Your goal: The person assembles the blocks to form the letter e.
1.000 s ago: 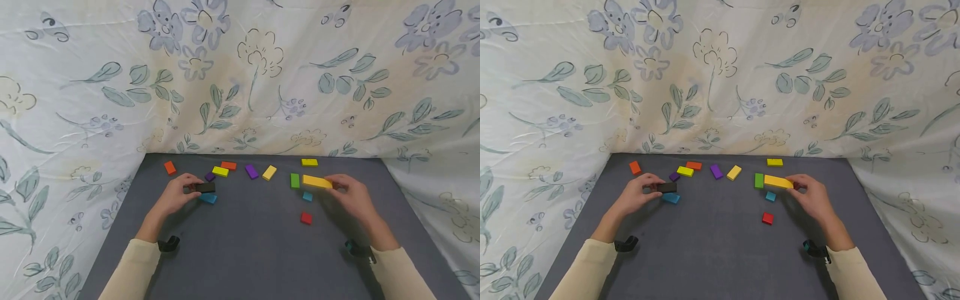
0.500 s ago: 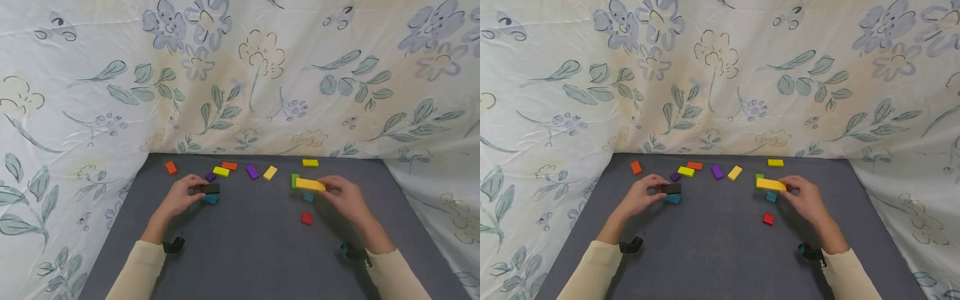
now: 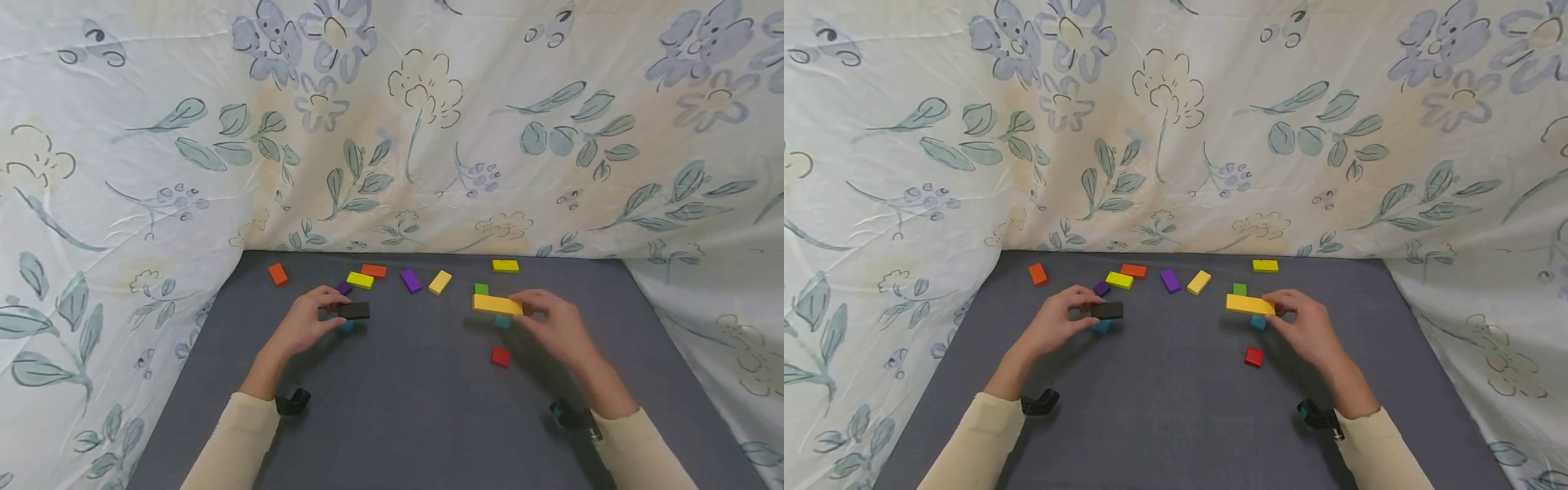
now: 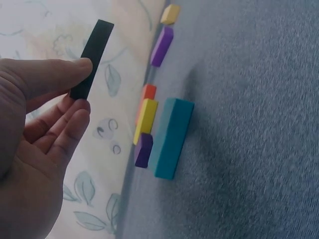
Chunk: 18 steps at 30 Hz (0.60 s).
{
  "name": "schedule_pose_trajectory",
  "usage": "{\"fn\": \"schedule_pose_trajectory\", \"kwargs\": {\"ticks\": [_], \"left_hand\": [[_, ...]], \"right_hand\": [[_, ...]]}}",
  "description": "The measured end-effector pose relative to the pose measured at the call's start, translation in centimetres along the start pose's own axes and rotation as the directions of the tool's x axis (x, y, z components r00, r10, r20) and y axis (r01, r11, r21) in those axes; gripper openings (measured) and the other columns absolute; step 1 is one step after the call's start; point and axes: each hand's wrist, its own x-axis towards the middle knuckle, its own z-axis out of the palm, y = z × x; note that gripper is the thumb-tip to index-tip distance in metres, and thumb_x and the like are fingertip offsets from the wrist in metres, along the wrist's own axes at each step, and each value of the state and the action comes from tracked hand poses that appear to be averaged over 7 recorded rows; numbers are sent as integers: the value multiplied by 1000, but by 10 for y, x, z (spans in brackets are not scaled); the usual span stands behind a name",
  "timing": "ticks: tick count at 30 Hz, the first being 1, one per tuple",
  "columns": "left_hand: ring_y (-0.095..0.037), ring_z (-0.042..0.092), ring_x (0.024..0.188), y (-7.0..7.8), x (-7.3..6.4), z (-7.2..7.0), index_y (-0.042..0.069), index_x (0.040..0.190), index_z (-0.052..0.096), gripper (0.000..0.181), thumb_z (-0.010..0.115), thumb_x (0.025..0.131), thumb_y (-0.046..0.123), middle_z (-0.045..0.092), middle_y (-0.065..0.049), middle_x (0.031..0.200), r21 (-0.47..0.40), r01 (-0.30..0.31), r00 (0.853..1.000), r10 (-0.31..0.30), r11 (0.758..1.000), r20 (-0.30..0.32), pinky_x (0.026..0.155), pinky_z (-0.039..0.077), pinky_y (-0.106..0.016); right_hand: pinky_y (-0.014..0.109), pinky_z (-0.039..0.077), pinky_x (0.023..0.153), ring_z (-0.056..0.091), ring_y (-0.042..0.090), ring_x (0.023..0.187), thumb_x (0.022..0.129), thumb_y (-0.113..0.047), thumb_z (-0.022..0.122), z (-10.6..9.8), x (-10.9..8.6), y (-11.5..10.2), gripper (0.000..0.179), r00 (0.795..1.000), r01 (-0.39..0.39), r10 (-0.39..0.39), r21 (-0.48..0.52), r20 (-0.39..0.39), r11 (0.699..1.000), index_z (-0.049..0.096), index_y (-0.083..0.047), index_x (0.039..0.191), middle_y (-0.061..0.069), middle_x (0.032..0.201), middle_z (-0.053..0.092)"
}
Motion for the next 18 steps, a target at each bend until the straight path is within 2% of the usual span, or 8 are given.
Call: {"fn": "schedule_pose_trajectory", "kwargs": {"ticks": [13,18], "left_hand": [[-24,61,101,8,5,11,14,127,79,35,88,93,8,66,-3,126,-20,3,1000,-3,1000,6,94,55,-56],[-23,61,100,10,8,15,15,127,80,35,88,93,8,66,-2,124,-35,-4,1000,4,999,13,95,56,-55]], "right_hand": [[57,58,88,67,27,98,93,-4,86,9,-1,-13,36,1000,4,-4,12,23,1000,78,-9,128,10,125,73],[58,58,88,69,27,97,92,-3,87,14,0,-16,36,999,40,-40,28,26,999,79,-9,127,10,124,74]]}}
